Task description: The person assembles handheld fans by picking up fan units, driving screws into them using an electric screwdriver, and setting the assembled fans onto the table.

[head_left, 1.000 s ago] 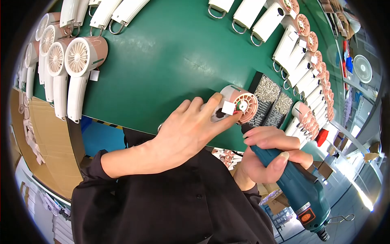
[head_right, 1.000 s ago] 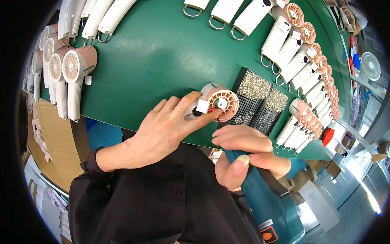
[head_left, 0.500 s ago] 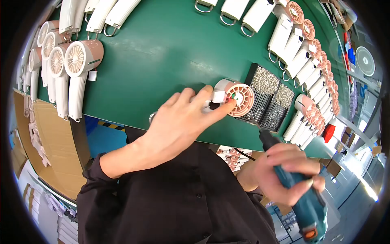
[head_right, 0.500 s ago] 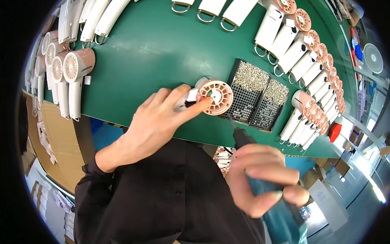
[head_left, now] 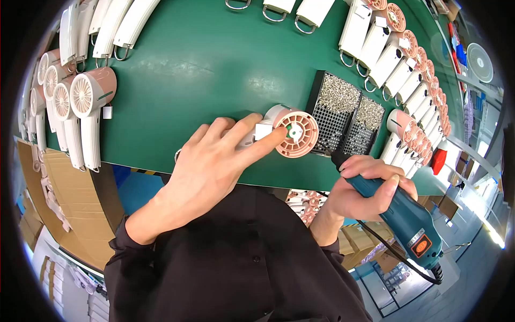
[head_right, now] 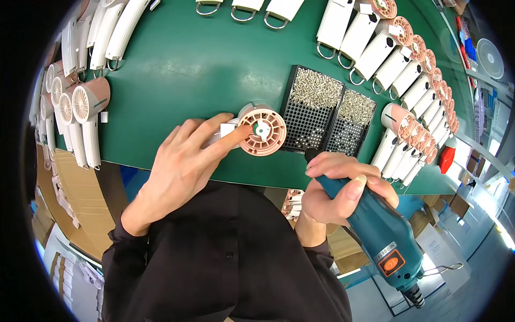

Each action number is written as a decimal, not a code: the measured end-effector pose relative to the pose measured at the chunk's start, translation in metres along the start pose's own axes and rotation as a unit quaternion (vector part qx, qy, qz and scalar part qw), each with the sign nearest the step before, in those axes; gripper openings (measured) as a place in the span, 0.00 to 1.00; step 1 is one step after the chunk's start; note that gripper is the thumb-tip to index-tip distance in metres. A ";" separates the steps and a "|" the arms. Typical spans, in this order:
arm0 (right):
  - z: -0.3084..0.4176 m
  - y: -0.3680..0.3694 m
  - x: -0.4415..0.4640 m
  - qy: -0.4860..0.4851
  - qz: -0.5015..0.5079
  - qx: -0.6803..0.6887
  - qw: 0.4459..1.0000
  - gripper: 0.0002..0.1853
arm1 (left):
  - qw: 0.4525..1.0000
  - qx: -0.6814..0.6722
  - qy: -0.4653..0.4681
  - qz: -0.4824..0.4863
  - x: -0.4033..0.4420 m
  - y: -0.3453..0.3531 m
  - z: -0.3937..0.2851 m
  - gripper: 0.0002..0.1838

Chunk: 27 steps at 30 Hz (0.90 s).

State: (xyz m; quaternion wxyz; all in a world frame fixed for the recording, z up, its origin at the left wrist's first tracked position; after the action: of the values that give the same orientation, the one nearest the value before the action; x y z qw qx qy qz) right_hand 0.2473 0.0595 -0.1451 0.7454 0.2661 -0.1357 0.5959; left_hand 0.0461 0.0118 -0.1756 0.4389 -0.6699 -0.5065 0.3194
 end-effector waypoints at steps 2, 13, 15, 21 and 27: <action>-0.002 0.000 -0.001 -0.002 -0.002 0.015 1.000 0.13 | 1.000 -0.001 -0.005 -0.005 0.000 0.000 0.000 0.27; 0.013 0.006 0.002 -0.013 0.028 0.034 0.999 0.10 | 1.000 -0.014 -0.003 -0.002 -0.012 -0.001 0.004 0.31; 0.022 0.007 0.005 -0.031 0.042 0.063 0.997 0.09 | 1.000 -0.019 0.002 -0.007 -0.015 -0.002 0.004 0.31; 0.042 0.039 0.009 -0.061 0.079 0.150 0.984 0.15 | 0.999 -0.027 0.009 -0.016 -0.017 0.003 0.001 0.33; 0.031 0.067 0.005 -0.001 0.167 0.163 0.972 0.14 | 0.999 -0.042 -0.001 -0.010 -0.018 0.001 0.001 0.35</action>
State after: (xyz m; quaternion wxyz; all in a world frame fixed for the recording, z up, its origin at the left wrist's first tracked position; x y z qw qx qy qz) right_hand 0.1877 0.0561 -0.1010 0.5822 0.3579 -0.0796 0.7257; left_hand 0.0404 -0.0052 -0.1770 0.4127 -0.6827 -0.5264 0.2942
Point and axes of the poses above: each hand's wrist, its own x-axis towards the middle knuckle, its own y-axis out of the palm, z = x × y, the point moved 3 cm from there along x, towards the middle knuckle, and after that the axes turned 11 degrees about x, right-handed, at the moved point
